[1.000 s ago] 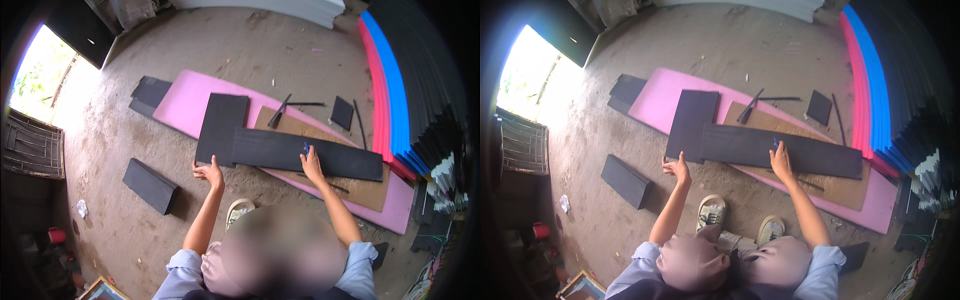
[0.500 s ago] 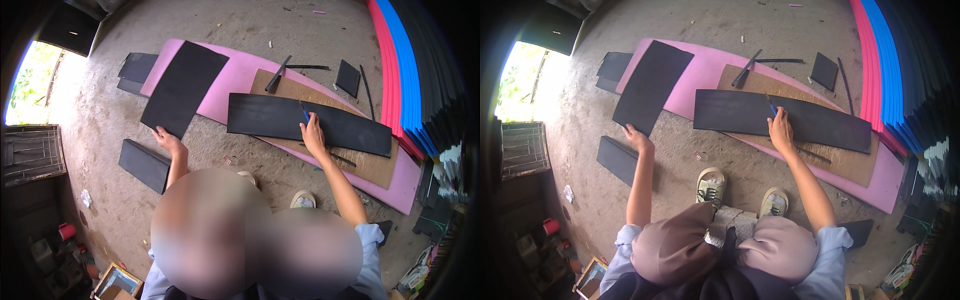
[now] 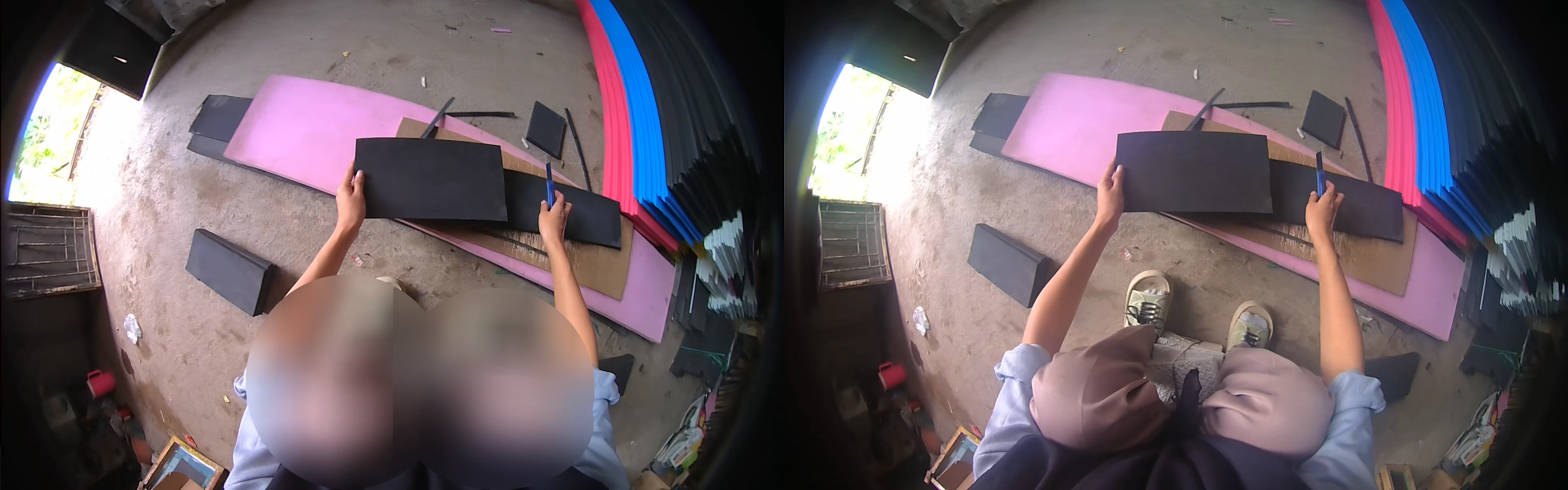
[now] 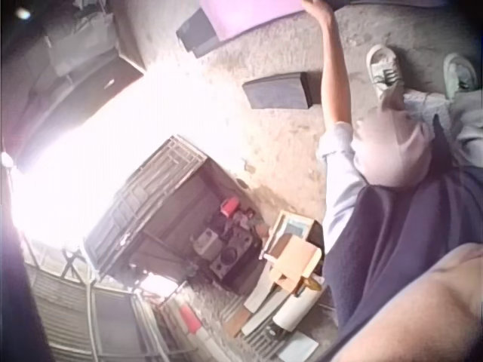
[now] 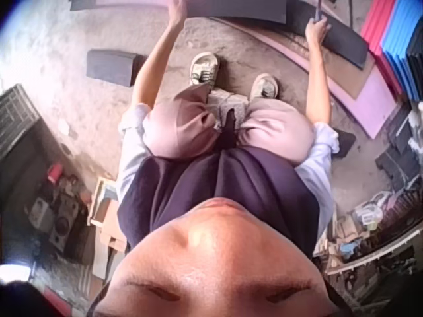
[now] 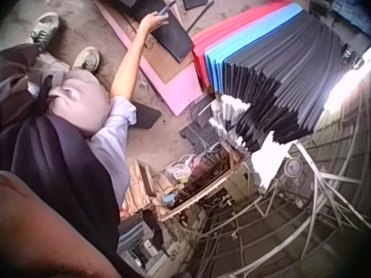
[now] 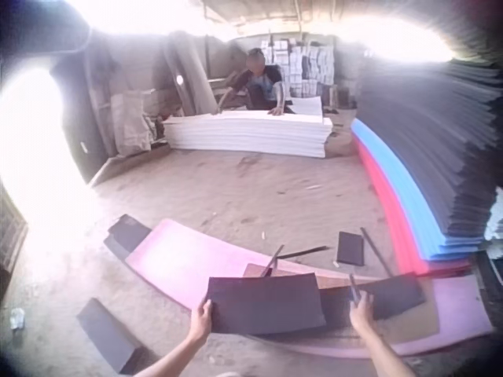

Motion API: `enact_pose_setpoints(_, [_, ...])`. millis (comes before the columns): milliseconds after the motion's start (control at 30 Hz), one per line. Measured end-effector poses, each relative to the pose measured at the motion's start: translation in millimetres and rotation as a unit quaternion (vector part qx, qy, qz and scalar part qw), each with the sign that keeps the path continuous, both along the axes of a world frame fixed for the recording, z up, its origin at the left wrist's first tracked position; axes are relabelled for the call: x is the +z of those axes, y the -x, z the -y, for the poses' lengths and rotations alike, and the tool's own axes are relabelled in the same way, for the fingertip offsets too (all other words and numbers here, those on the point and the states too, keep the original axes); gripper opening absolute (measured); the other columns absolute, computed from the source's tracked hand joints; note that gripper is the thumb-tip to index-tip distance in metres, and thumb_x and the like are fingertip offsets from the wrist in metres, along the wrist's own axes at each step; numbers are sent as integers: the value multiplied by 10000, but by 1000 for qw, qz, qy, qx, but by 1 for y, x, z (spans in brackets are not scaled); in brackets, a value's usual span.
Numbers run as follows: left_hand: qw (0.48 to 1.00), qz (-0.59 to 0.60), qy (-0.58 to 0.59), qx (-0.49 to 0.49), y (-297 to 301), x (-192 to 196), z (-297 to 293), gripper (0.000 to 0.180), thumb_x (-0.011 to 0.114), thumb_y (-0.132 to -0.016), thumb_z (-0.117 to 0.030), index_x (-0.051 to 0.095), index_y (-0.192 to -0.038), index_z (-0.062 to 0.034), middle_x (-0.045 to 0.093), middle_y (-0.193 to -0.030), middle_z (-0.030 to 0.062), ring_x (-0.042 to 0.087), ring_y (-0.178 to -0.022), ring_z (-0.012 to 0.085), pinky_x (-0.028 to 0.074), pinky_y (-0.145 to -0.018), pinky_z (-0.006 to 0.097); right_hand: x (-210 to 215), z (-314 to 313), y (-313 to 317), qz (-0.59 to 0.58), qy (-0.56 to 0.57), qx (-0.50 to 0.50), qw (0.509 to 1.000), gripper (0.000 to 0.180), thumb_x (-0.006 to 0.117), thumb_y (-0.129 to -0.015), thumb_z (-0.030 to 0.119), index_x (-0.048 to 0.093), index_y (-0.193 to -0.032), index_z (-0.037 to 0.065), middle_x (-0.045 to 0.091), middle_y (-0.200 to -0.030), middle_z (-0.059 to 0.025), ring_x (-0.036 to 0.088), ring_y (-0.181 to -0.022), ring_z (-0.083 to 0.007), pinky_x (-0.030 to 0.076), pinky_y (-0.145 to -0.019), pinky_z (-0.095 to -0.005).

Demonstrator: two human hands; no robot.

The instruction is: The person sits on the floor and uses a utility knife to cut black foam sheets into smaller rectangular pieces on a pink mat. They repeatedly align, cut, and separate the foam pieces, then stack them. The person also retrieves a long foam sheet from a nearby stack and places it on the mat.

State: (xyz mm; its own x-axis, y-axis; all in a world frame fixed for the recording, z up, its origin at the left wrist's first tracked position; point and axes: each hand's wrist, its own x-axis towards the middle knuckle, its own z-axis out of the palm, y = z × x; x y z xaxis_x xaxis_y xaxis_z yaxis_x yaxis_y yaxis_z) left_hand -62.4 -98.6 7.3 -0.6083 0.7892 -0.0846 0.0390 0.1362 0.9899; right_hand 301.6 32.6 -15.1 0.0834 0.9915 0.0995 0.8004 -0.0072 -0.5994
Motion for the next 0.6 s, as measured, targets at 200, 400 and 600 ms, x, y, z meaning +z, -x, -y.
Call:
enact_pose_setpoints(200, [948,-296,113,9,-3,-26,4,394,536,-822,-165,474,-1190,-40,501,-1036,177,463,-953,316,368,-864,379,9,19,9,228,-109,48,966,404,546,-799,120,425,-1164,-4,385,-1079,-186,398,-970,-339,333,-876,-382])
enact_pose_setpoints(400, [913,-382,139,19,-13,-17,10,490,601,-780,-171,433,-1203,10,407,-1108,203,365,-1028,341,336,-883,401,1,35,60,21,37,167,985,456,571,-810,189,424,-1197,0,379,-1094,-185,439,-996,-305,363,-885,-359])
enact_pose_setpoints(600, [902,-400,151,-65,-3,-15,15,520,606,-783,-215,421,-1209,18,415,-1087,192,407,-989,316,372,-850,399,3,29,69,-2,90,145,985,540,643,-740,243,437,-1185,18,430,-1006,-134,474,-930,-257,396,-830,-345])
